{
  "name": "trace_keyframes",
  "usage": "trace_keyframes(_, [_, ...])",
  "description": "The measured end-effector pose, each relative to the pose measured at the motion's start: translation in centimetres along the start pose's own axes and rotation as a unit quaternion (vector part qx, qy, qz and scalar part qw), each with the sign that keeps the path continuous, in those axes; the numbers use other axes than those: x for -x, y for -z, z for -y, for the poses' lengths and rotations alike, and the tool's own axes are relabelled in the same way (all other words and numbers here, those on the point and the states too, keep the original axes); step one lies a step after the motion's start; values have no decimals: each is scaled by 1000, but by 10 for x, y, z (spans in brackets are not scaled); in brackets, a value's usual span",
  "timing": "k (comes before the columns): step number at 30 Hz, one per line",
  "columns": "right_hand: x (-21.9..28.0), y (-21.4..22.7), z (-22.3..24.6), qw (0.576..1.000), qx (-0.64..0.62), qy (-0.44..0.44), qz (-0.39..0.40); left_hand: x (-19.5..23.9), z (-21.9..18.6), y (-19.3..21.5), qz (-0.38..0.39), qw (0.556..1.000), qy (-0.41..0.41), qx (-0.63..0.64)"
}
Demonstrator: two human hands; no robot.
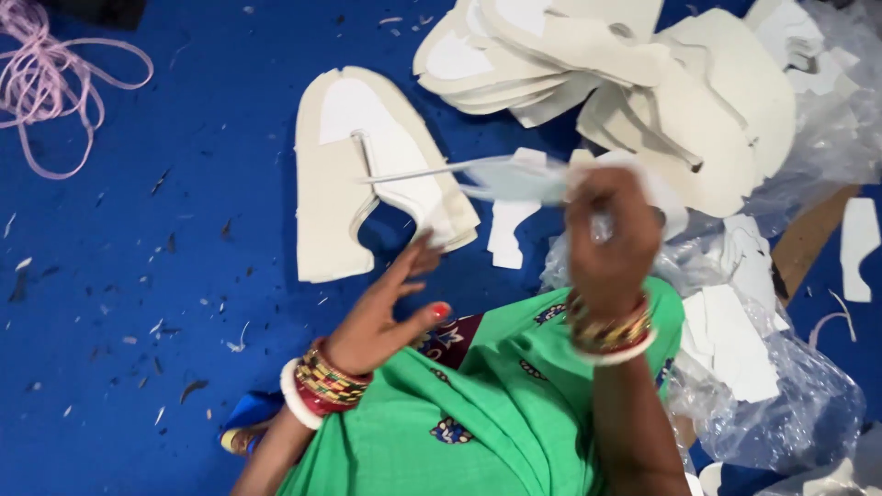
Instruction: The person sorts and stacks cut shoe upper components while sitting on the floor workspace.
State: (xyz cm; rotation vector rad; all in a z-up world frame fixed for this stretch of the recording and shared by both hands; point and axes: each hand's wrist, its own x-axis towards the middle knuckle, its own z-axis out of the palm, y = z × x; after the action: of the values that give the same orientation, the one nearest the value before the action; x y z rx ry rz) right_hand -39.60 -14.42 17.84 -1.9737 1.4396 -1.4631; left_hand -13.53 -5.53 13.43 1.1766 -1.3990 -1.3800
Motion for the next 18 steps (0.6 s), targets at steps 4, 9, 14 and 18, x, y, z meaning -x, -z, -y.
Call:
trace_keyframes(4, [50,-34,71,989,-40,31,137,7,-5,2,2,995,-91,44])
trace_keyframes(9, [74,-54,74,944,-193,-73,258,31,37,11,-23,991,-134,7])
trace_keyframes(14, [77,-53,42,892,-298,-244,237,50,124,23,-184,960,48,206])
trace_keyframes(18, [61,-34,7,910,-305,-245,136,51,90,54,-226,891,80,385])
